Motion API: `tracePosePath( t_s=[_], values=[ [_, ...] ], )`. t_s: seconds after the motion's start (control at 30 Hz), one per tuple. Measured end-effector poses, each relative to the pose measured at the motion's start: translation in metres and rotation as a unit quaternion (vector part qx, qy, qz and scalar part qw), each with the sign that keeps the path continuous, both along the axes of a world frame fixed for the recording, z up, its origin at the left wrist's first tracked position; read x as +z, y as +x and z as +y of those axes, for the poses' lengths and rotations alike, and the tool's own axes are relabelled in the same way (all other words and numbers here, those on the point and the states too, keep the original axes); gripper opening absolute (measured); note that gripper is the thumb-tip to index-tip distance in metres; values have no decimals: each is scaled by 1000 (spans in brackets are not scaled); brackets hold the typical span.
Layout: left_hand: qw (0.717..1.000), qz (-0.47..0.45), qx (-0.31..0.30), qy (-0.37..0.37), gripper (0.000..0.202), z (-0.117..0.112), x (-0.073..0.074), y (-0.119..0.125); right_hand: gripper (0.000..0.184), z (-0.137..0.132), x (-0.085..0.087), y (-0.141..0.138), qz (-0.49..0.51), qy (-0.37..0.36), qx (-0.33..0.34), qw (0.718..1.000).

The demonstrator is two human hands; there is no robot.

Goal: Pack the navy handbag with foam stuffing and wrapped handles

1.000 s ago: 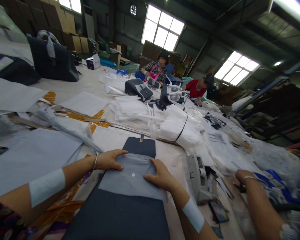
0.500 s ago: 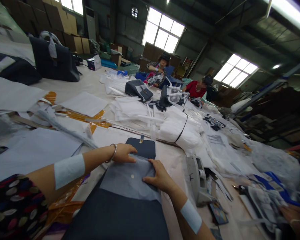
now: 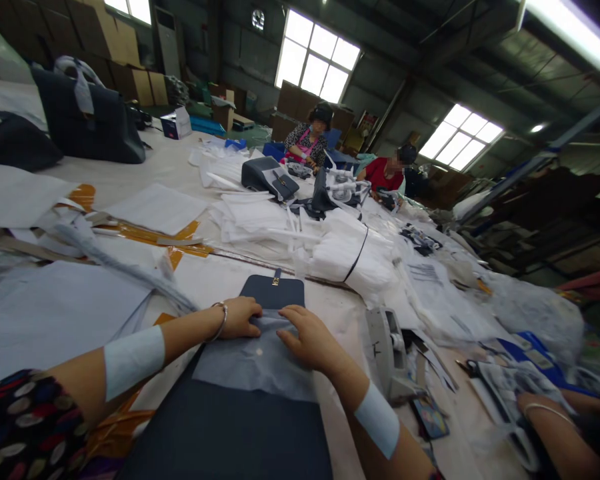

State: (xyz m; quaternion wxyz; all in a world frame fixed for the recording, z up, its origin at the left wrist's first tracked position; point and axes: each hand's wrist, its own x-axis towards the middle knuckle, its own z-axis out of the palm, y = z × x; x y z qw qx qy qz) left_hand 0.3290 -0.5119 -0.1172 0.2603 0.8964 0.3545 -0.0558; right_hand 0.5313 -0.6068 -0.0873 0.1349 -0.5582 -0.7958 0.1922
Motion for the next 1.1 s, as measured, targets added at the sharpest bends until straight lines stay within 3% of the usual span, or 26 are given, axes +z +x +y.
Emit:
tracePosePath(
  t_s=[0.1,0.3,0.57,0.87,1.1],
  values=[
    [1000,5,4,-6,47,0,-1,0,45,9,-9,-6,-17,-34,30,999],
    [1000,17,12,-8,52,0,-4,-2,64,9,-35,-1,-37,-46,-20,998],
    [999,37,34,-14,54,0,2,3,62,5,-37,-1,-40,-46,-33,998],
    [999,42,13,-4,48,-1,-6,6,62,7,-40,-1,-54,-61,-38,996],
    [999,23,-4,-23,48,-1,-9,2,58,-1,-43,-5,-90,-25,-57,994]
  ],
)
